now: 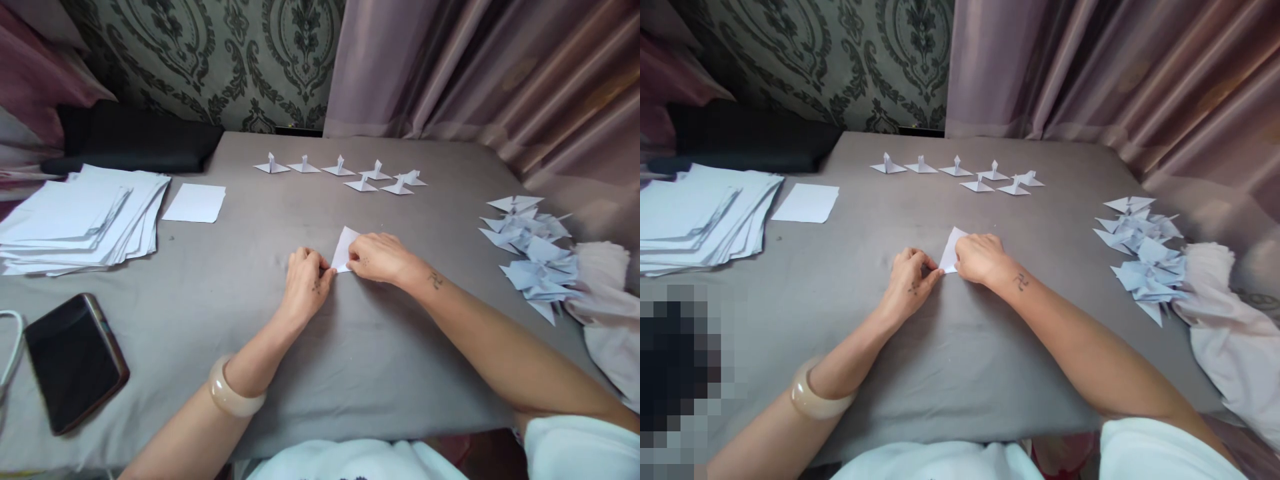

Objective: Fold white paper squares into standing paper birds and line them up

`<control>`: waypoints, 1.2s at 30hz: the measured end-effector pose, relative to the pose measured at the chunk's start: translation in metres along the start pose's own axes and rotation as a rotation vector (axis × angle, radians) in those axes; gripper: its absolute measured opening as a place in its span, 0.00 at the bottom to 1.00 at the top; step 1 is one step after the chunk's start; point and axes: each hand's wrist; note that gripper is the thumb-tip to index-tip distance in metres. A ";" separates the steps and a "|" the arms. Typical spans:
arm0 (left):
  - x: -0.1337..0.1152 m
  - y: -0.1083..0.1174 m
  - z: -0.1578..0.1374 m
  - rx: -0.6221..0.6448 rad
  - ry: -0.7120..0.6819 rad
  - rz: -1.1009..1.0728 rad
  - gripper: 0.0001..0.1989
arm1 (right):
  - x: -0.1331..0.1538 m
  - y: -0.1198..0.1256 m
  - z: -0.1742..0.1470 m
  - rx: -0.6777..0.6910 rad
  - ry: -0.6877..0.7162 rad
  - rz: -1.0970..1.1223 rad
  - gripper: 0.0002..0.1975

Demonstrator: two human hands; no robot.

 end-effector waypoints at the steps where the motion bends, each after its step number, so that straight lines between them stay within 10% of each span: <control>1: 0.000 0.000 0.000 0.002 0.008 -0.004 0.03 | 0.000 0.000 0.001 0.003 -0.001 -0.002 0.11; 29: 0.002 0.007 0.006 0.011 0.011 -0.102 0.12 | 0.002 0.010 0.012 0.078 -0.007 -0.036 0.11; 36: -0.003 -0.005 0.001 0.134 -0.505 0.042 0.20 | 0.007 0.009 0.012 0.056 -0.018 -0.007 0.11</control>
Point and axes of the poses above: each hand's wrist, its own z-axis towards the middle knuckle, its own y-axis out of the back of the hand, x = y × z, and after that the axes turned 6 degrees about y, right-handed
